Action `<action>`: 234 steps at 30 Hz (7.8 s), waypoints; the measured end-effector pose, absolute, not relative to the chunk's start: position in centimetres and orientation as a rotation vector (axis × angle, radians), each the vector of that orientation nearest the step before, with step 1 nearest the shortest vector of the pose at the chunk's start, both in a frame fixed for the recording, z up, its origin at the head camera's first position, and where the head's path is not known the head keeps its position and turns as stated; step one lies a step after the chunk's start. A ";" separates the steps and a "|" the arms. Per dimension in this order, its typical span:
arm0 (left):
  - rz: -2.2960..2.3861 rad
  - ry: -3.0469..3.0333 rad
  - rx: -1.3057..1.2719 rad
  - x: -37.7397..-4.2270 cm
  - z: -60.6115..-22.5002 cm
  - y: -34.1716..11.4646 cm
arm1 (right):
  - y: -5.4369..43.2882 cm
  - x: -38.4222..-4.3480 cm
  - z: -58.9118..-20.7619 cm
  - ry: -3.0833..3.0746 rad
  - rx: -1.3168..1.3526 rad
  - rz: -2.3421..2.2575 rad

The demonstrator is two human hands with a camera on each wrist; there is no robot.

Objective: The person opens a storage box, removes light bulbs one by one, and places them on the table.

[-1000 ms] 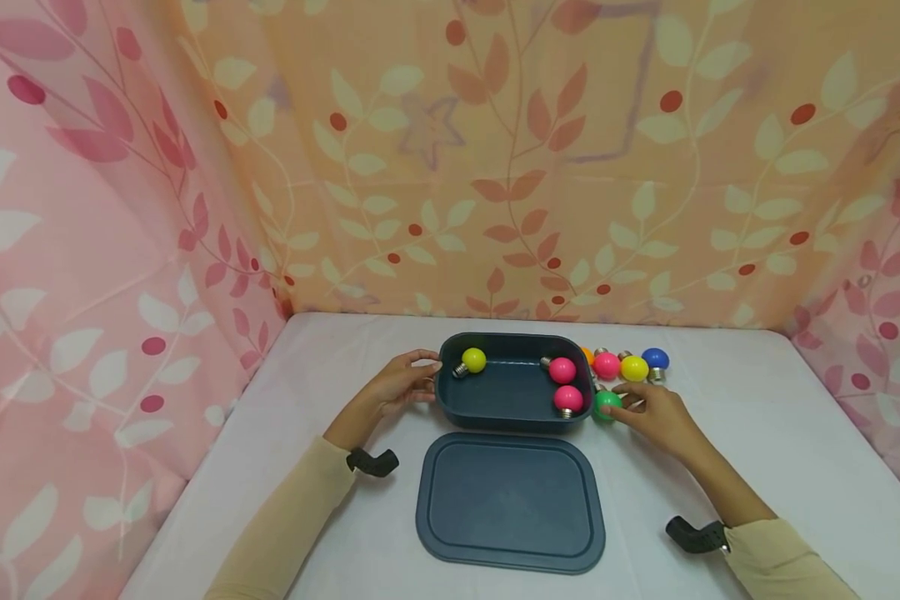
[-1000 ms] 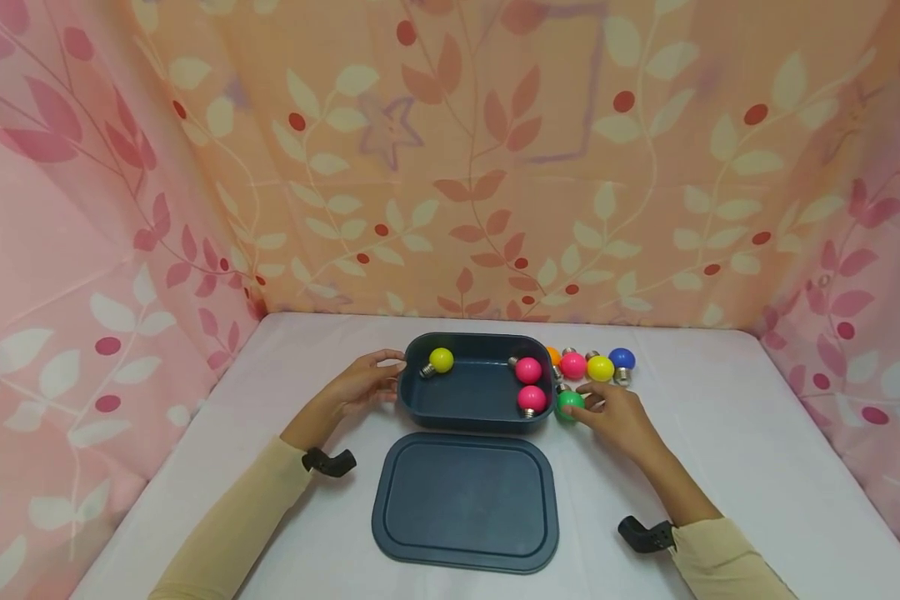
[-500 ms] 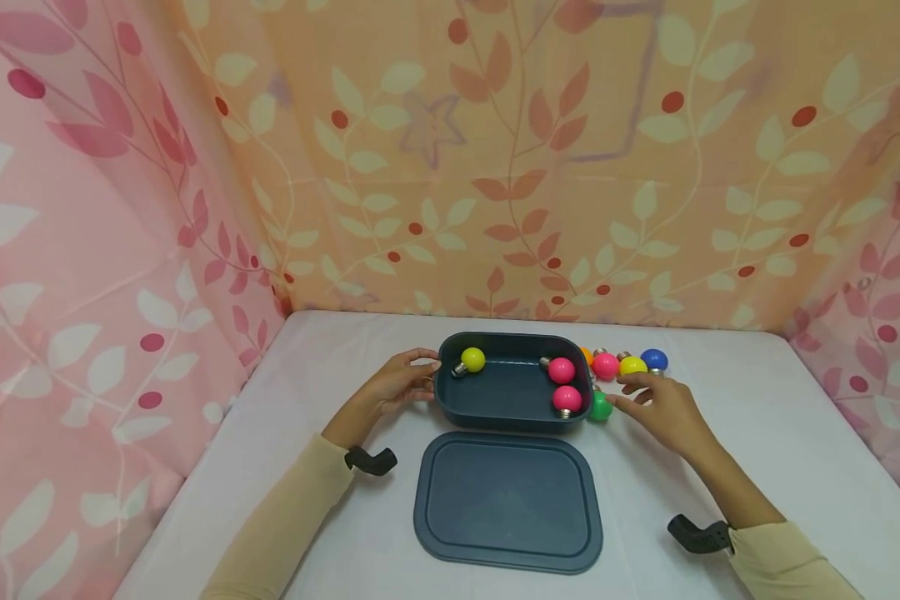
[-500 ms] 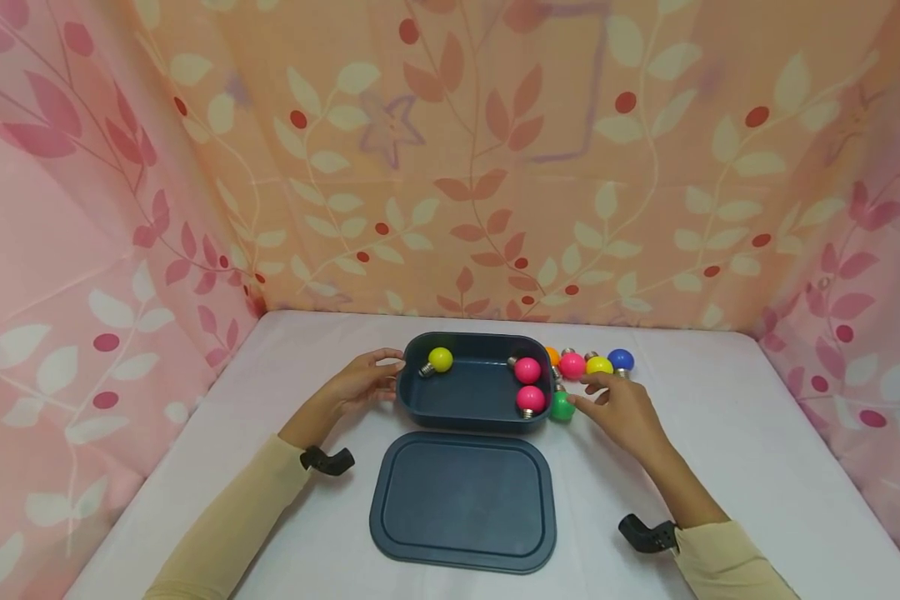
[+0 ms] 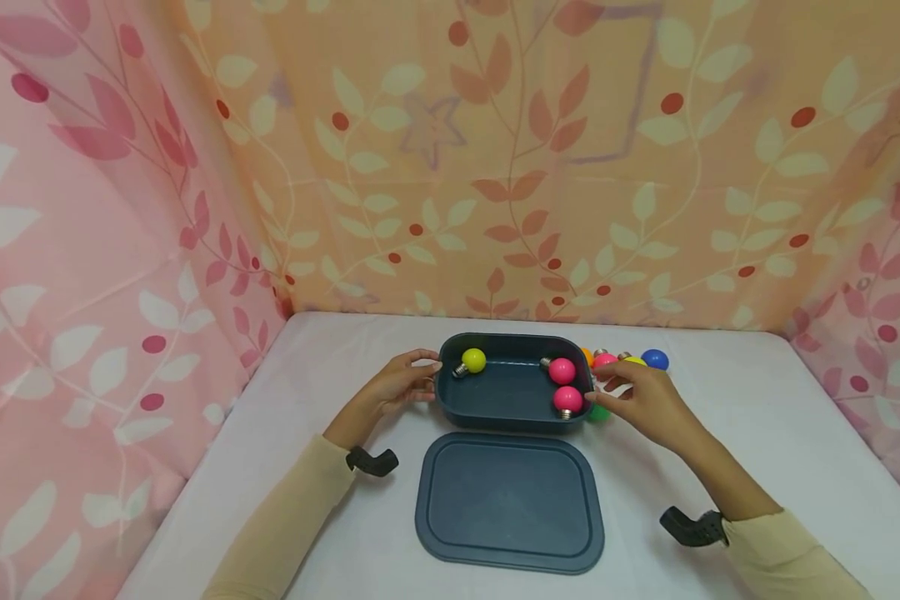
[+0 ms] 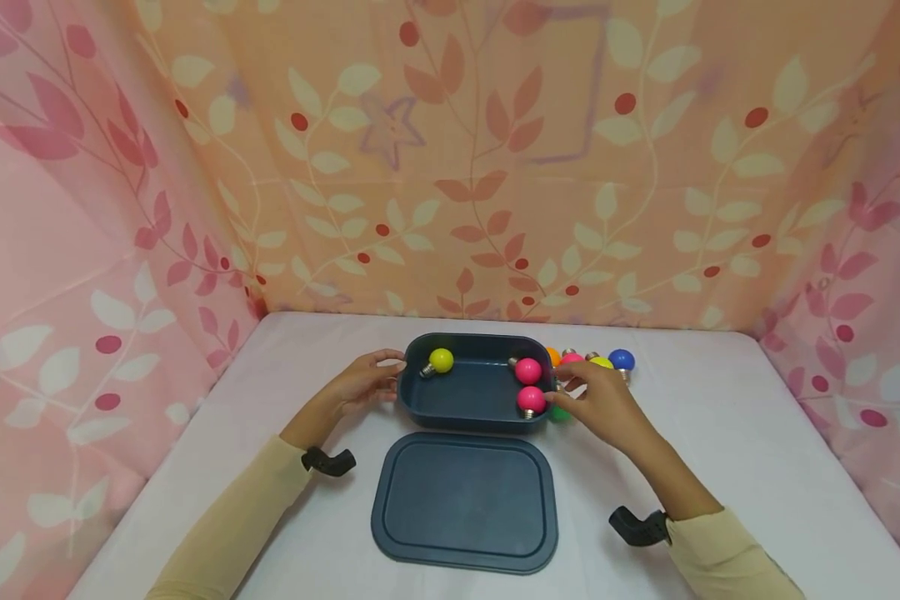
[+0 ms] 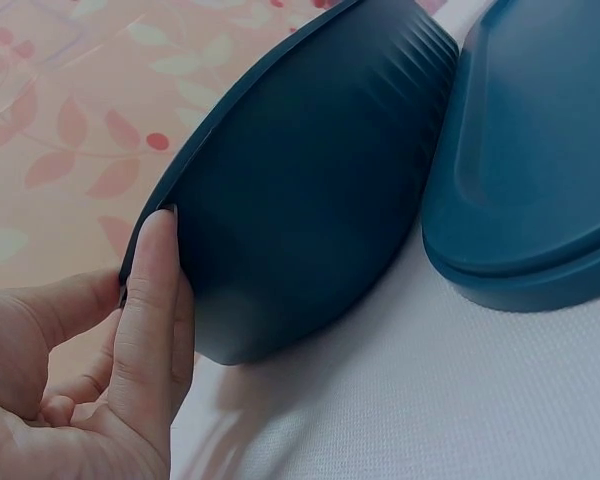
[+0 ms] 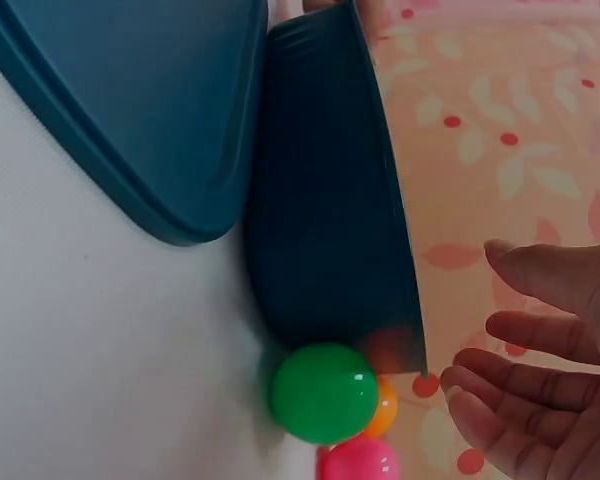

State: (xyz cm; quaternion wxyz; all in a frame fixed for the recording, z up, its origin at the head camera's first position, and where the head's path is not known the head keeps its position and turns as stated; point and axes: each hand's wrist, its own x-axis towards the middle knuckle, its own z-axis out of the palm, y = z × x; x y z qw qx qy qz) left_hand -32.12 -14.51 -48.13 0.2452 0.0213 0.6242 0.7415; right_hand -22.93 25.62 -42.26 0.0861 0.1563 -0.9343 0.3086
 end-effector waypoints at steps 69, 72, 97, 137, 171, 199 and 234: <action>2.028 1.705 0.055 -32.0 -48.0 -14.3 | 19.2 -26.6 -41.0 -3.135 0.889 0.017; 2.031 1.706 0.058 -31.9 -48.0 -14.3 | 19.4 -26.7 -40.9 -3.110 0.882 0.082; 2.021 1.724 0.044 -32.1 -48.4 -14.3 | 23.7 -23.7 -40.1 -2.862 0.449 0.549; 2.021 1.728 0.053 -32.0 -48.5 -14.4 | 30.4 -21.7 -44.6 -2.961 0.068 0.820; 2.008 1.709 0.058 -32.1 -48.2 -14.3 | 30.8 -23.5 -47.3 -2.973 -0.092 0.950; 2.018 1.701 0.065 -32.3 -48.2 -14.4 | 31.3 -23.2 -45.4 -2.885 -0.063 0.867; 2.008 1.713 0.053 -32.2 -48.3 -14.6 | 21.9 -26.0 -38.9 -2.858 0.399 0.800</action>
